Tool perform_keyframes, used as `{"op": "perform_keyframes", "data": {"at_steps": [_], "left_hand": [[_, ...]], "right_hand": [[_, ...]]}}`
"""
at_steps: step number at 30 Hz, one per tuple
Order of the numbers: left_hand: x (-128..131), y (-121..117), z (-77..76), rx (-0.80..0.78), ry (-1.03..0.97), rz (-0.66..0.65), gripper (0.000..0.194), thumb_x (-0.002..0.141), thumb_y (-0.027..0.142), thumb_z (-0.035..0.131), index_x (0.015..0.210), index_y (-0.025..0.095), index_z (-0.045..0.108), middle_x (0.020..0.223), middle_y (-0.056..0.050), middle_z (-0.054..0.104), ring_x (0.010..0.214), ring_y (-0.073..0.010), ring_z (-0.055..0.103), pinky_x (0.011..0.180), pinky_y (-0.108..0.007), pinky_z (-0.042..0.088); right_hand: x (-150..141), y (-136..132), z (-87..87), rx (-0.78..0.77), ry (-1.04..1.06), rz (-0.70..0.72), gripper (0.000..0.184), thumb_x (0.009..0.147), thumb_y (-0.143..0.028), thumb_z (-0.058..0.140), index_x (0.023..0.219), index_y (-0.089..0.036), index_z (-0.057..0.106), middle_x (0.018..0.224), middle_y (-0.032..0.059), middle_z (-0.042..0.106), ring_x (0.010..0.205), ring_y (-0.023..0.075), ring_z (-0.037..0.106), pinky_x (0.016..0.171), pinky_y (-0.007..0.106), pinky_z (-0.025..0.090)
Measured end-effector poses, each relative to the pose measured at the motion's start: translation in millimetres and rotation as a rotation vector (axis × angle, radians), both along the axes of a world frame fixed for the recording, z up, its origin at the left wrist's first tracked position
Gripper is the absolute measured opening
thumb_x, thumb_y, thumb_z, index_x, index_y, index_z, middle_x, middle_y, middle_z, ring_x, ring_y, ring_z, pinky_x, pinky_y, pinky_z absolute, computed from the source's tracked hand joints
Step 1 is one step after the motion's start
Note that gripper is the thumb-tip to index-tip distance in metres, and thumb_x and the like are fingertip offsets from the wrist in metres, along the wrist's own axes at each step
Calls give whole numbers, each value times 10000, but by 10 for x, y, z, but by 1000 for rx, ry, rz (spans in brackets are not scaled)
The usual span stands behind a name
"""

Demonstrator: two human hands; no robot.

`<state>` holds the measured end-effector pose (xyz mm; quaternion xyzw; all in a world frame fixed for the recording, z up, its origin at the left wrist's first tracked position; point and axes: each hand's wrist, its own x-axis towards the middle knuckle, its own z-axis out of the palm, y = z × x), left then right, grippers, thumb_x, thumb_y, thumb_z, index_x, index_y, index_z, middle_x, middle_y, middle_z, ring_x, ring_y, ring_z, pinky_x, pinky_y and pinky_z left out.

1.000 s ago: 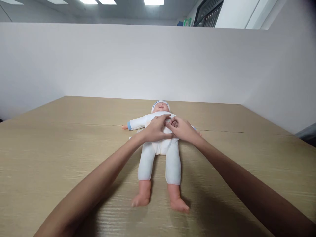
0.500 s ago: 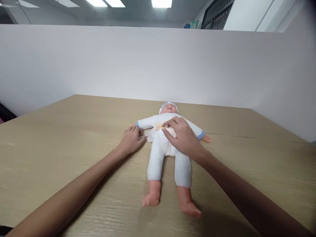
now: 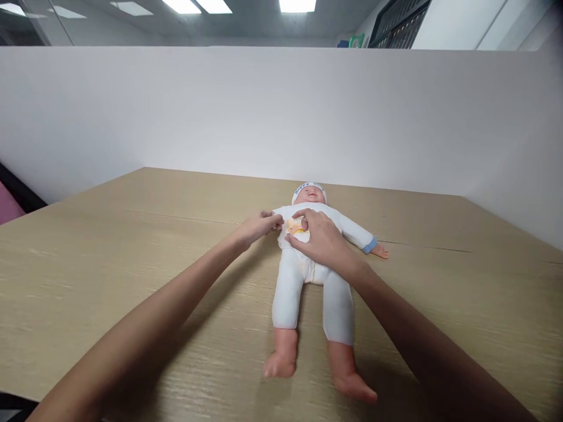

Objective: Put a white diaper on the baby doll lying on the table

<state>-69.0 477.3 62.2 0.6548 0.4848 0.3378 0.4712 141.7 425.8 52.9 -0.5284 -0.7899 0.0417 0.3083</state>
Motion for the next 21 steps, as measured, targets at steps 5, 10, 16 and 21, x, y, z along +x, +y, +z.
{"op": "perform_keyframes", "data": {"at_steps": [5, 10, 16, 21], "left_hand": [[348, -74, 39, 67, -2, -173, 259, 848, 429, 677, 725, 202, 666, 760, -17, 615, 724, -174, 518, 672, -326, 381], [359, -35, -128, 125, -100, -224, 431, 1026, 578, 547, 793, 218, 596, 800, -20, 579, 765, -192, 510, 748, -355, 436], [358, -122, -202, 101, -229, -66, 323, 1018, 533, 648, 1007, 237, 519, 834, 17, 583, 769, -172, 536, 788, -336, 442], [483, -680, -17, 456, 49, 179, 255, 1073, 442, 581, 934, 235, 529, 931, -29, 657, 893, -213, 587, 867, -374, 458]], "right_hand": [[14, 25, -6, -21, 77, 17, 534, 927, -419, 753, 1396, -204, 613, 1022, 85, 749, 1091, 369, 662, 975, 491, 502], [38, 75, -39, 7, 128, -7, 349, 1054, -312, 560, 1379, -204, 625, 942, 68, 747, 1006, 320, 673, 901, 414, 477], [46, 107, -46, 40, 222, -70, 323, 971, -175, 547, 1285, -192, 620, 971, 61, 705, 920, 271, 669, 831, 373, 475], [20, -174, 87, 243, 259, -65, 331, 921, -69, 469, 1170, -222, 624, 1202, 133, 684, 1062, 297, 658, 941, 442, 530]]}}
